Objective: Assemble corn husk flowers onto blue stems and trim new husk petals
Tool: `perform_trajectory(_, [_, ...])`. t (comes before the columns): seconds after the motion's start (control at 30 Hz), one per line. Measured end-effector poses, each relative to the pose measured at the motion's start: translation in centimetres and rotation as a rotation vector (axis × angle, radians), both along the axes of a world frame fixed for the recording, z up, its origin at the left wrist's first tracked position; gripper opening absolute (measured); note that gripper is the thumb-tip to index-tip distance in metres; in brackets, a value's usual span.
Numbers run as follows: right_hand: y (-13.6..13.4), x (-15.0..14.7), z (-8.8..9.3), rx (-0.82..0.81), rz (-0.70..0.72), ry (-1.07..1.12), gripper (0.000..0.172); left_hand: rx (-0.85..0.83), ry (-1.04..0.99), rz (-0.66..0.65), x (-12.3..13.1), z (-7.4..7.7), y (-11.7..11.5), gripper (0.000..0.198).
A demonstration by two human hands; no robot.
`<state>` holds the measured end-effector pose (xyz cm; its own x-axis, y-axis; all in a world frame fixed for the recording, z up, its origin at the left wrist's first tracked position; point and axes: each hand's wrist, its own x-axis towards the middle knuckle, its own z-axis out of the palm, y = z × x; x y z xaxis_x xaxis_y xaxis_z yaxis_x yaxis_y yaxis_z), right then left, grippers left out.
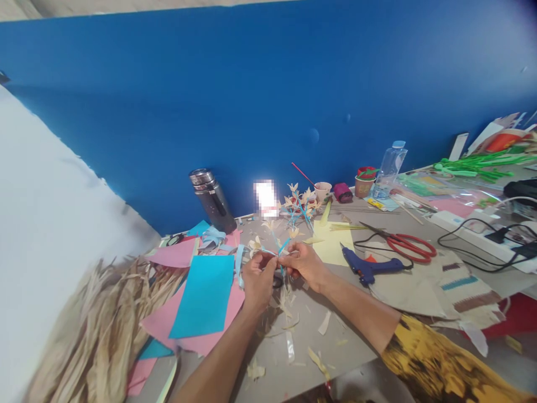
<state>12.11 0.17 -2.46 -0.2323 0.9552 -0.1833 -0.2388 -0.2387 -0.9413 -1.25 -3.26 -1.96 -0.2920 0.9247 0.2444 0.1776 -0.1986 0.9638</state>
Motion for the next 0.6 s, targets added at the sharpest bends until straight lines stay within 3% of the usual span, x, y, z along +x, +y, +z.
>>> perform_trajectory(0.13, [-0.03, 0.20, 0.41, -0.041, 0.015, 0.055, 0.054, 0.018, 0.016, -0.025, -0.01, -0.08, 0.01, 0.009])
perform_trajectory(0.4, [0.15, 0.33, 0.47, -0.028, 0.058, 0.037, 0.031, 0.020, -0.047, -0.022, 0.00, 0.13, -0.16, 0.012])
perform_trajectory(0.6, [0.33, 0.60, 0.46, -0.004, 0.049, 0.001, 0.029, -0.056, -0.149, -0.043, -0.29, 0.34, 0.07, 0.012])
